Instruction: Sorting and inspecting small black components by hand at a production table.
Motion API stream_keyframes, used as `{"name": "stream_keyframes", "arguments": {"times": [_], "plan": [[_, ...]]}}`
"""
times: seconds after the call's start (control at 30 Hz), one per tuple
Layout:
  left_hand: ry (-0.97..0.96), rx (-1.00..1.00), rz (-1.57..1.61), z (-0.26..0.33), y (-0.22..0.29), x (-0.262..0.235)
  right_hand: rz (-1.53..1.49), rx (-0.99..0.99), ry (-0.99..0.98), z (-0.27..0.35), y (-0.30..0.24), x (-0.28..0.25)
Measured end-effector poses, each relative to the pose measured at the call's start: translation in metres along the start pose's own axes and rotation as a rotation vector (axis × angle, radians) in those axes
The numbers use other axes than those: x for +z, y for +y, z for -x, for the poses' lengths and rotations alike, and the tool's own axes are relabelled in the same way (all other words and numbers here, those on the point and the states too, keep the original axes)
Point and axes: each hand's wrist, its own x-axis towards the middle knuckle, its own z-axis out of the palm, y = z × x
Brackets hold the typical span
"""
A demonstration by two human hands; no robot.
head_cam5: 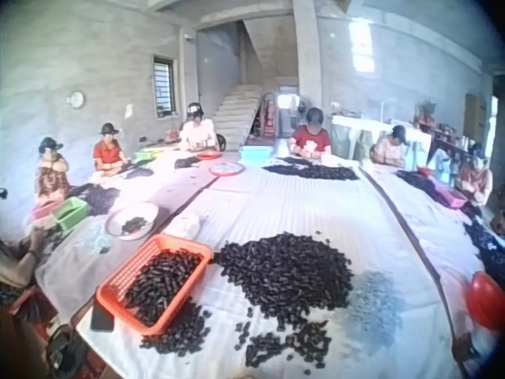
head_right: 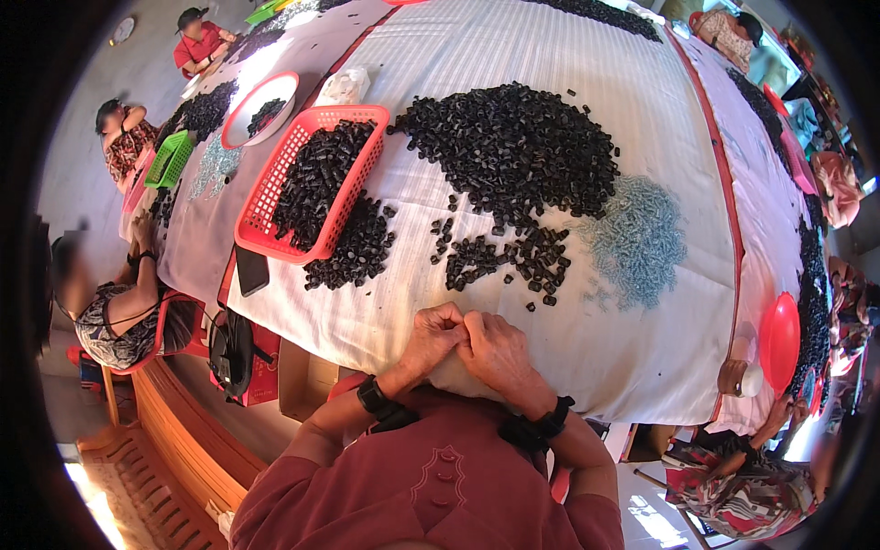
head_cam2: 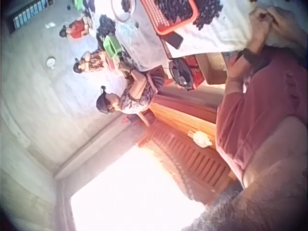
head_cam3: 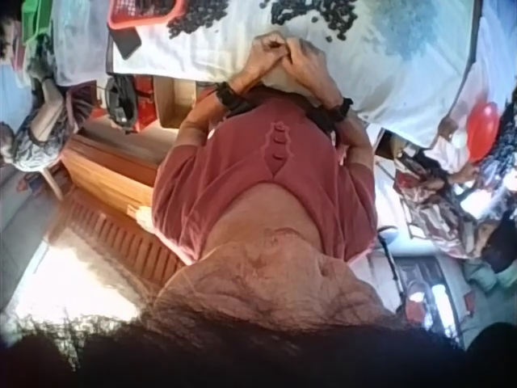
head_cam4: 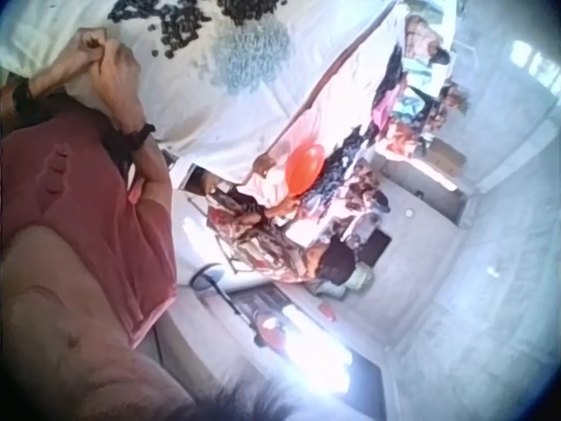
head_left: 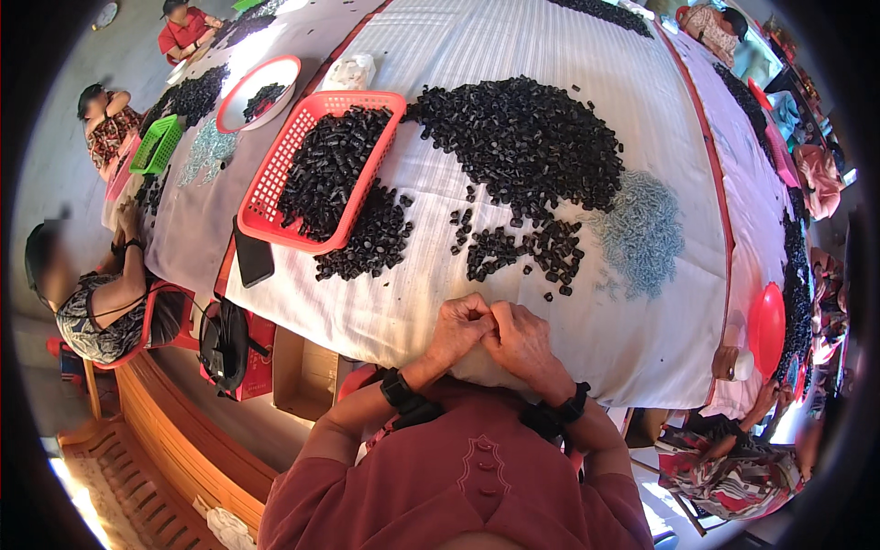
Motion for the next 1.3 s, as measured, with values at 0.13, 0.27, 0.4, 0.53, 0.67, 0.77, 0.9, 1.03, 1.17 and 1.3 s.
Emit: {"name": "stream_keyframes", "arguments": {"times": [0.13, 0.27, 0.4, 0.53, 0.67, 0.77, 0.9, 1.03, 1.17, 1.3], "plan": [[0.084, 0.016, -0.185, -0.001, -0.002, 0.005, 0.037, -0.041, 0.08, 0.0, 0.003, 0.003], [0.114, 0.015, -0.244, -0.005, -0.01, 0.007, 0.036, -0.069, 0.143, -0.002, 0.006, 0.007], [0.162, 0.02, -0.217, -0.005, -0.001, 0.012, -0.026, -0.055, 0.163, -0.002, 0.009, 0.012], [0.179, 0.026, -0.205, -0.009, -0.004, 0.011, -0.079, -0.025, 0.175, -0.003, 0.011, 0.017], [0.134, 0.003, -0.123, -0.013, -0.01, 0.007, -0.268, 0.143, 0.089, 0.004, 0.011, 0.004], [0.097, -0.069, -0.032, -0.009, -0.002, 0.005, -0.259, 0.173, 0.087, 0.021, 0.023, -0.017], [0.021, -0.189, 0.036, -0.007, 0.001, 0.003, -0.078, 0.412, 0.329, 0.043, 0.07, -0.052], [0.016, -0.158, 0.055, -0.006, 0.001, 0.003, 0.044, 0.615, 0.419, 0.047, 0.088, -0.081], [0.01, -0.149, 0.048, -0.004, 0.003, 0.0, 0.175, 0.584, 0.341, 0.041, 0.091, -0.081], [0.021, -0.071, 0.057, -0.003, 0.019, -0.015, 0.199, 0.502, 0.389, 0.041, 0.091, -0.079]]}}
